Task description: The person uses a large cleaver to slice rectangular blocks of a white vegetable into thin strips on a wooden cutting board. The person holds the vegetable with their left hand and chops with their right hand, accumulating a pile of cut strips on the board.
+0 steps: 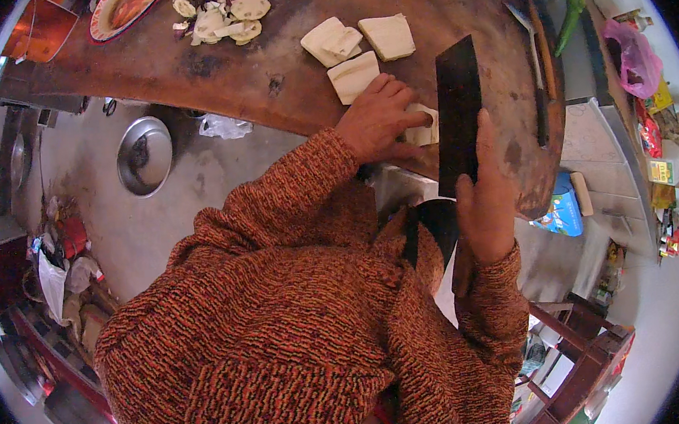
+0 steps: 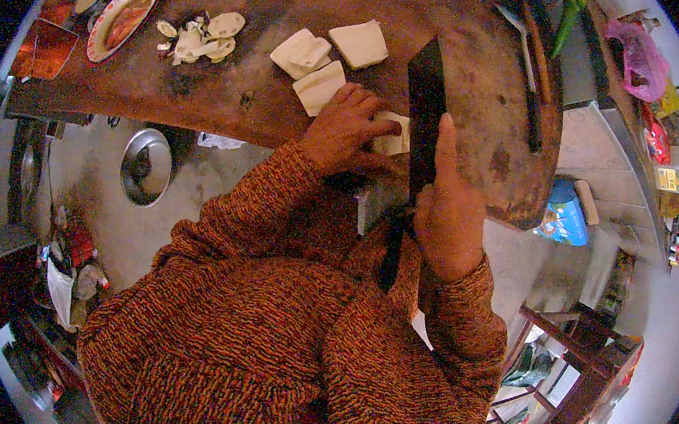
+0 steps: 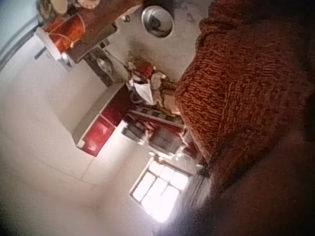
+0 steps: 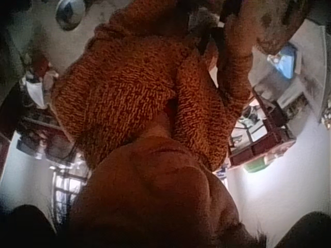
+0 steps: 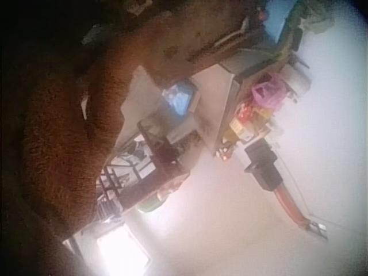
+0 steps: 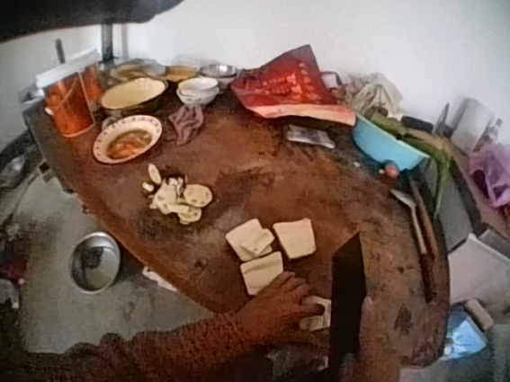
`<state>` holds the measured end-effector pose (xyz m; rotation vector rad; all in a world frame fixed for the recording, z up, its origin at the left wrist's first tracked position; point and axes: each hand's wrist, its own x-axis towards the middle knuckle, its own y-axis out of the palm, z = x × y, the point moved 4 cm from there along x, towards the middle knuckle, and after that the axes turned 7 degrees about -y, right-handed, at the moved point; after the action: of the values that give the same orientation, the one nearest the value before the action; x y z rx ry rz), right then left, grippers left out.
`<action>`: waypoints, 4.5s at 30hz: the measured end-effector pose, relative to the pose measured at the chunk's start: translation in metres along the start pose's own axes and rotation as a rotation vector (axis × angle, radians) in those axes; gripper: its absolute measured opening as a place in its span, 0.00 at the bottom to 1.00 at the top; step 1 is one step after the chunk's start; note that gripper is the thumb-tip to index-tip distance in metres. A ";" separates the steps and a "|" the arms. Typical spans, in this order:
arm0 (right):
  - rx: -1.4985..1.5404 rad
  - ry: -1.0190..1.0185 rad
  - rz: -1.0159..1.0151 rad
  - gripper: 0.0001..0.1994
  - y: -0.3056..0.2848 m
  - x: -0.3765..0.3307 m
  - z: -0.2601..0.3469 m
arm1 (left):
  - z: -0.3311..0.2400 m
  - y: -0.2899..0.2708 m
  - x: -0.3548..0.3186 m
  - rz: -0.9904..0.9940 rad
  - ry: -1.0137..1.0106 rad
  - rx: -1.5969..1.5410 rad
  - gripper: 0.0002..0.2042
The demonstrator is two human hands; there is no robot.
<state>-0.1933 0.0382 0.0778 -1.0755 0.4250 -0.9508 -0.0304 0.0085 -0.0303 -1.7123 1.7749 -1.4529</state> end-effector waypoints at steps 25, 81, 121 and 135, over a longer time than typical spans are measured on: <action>-0.076 0.077 0.048 0.43 0.024 0.016 -0.009 | 0.000 -0.006 0.000 0.014 -0.008 -0.057 0.24; 0.358 0.071 -0.289 0.41 0.006 -0.043 -0.046 | 0.001 0.002 -0.001 -0.086 -0.072 0.088 0.25; -0.180 0.026 0.128 0.43 0.013 -0.044 -0.024 | -0.023 0.017 0.010 0.023 -0.116 -0.102 0.19; -0.083 -0.008 0.087 0.41 -0.011 -0.037 -0.018 | -0.019 0.018 0.007 -0.049 -0.103 -0.154 0.18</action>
<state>-0.2316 0.0571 0.0745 -1.1270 0.5044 -0.8582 -0.0572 0.0076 -0.0326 -1.8821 1.8439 -1.2503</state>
